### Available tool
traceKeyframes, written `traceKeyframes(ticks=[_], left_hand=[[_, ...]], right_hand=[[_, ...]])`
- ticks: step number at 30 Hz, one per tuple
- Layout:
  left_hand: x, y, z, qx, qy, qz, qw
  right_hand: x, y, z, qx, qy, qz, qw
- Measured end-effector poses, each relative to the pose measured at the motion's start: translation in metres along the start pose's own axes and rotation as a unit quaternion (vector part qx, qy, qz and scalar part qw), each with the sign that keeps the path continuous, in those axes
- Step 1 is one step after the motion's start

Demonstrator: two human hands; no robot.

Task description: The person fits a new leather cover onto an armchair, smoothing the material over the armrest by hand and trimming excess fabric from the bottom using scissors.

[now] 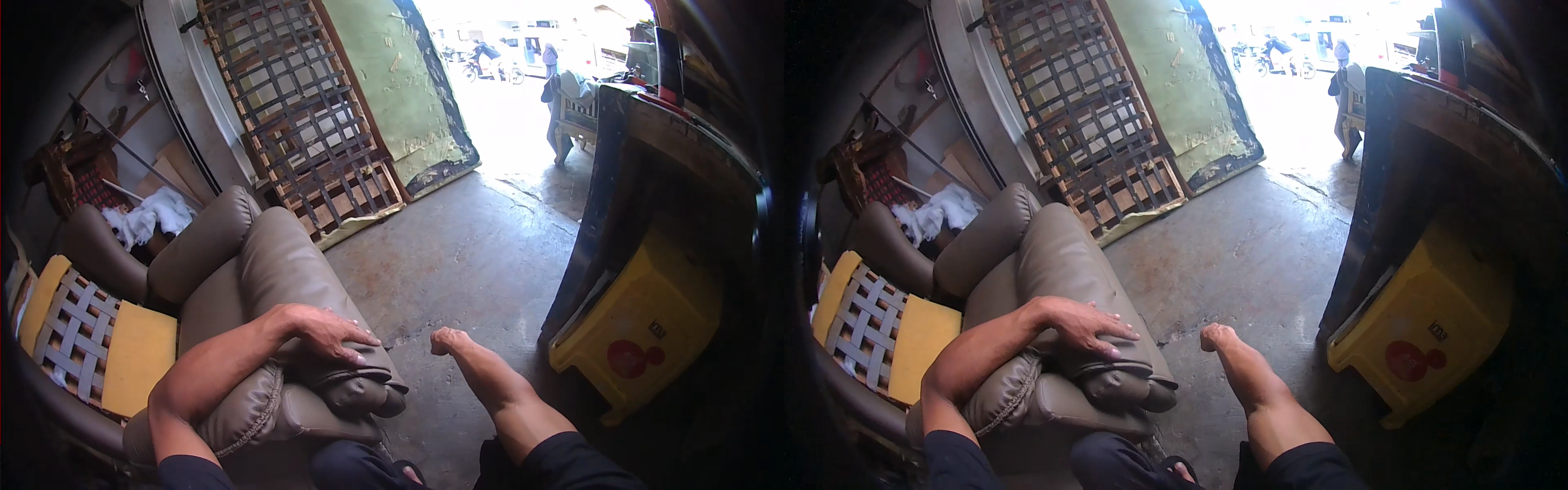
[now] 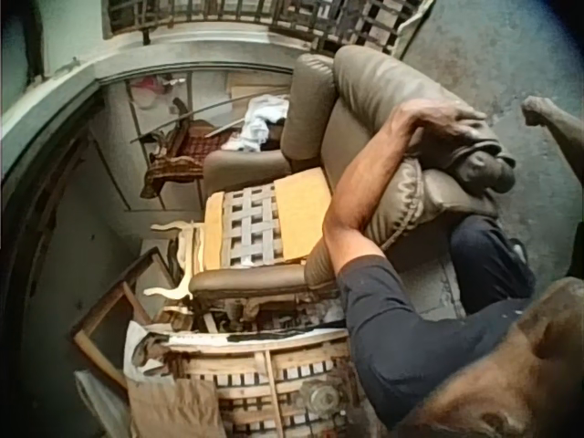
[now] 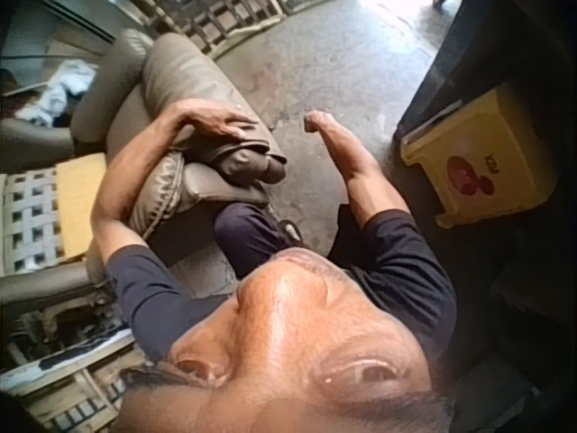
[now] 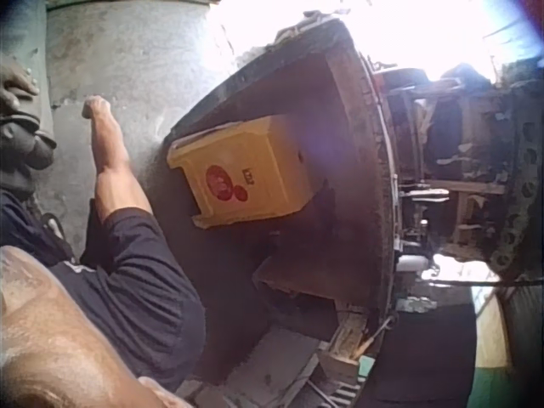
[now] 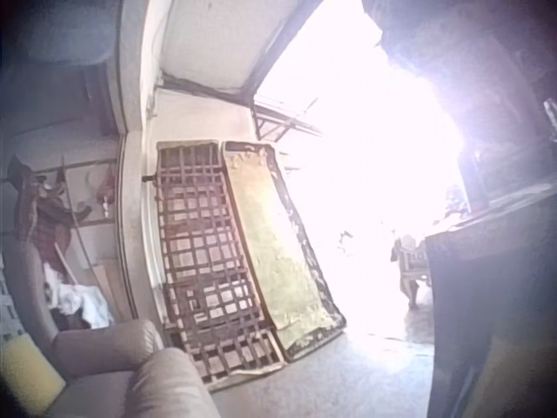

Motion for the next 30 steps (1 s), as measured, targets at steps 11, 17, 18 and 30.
traceKeyframes(ticks=[11,17,18,30], left_hand=[[0.031,0.008,-0.181,0.314,-0.167,-0.091,0.930],[0.113,0.129,-0.204,0.586,-0.300,0.015,0.752],[0.117,0.132,-0.199,0.612,-0.315,0.032,0.725],[0.123,0.113,-0.248,0.707,-0.282,-0.046,0.646]], right_hand=[[-0.028,-0.019,0.006,0.042,-0.025,0.017,0.999],[-0.027,-0.026,0.024,0.031,-0.050,0.054,0.997],[-0.027,-0.016,0.037,0.021,-0.051,0.049,0.997],[-0.049,-0.049,-0.001,0.023,-0.059,0.088,0.994]])
Point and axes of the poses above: each hand's wrist, its own z-axis towards the middle knuckle, its own y-axis out of the palm, x = y × z, the point moved 5 cm from there along z, towards the middle knuckle, and after that the axes turned 2 degrees about -x, right-handed, at the moved point
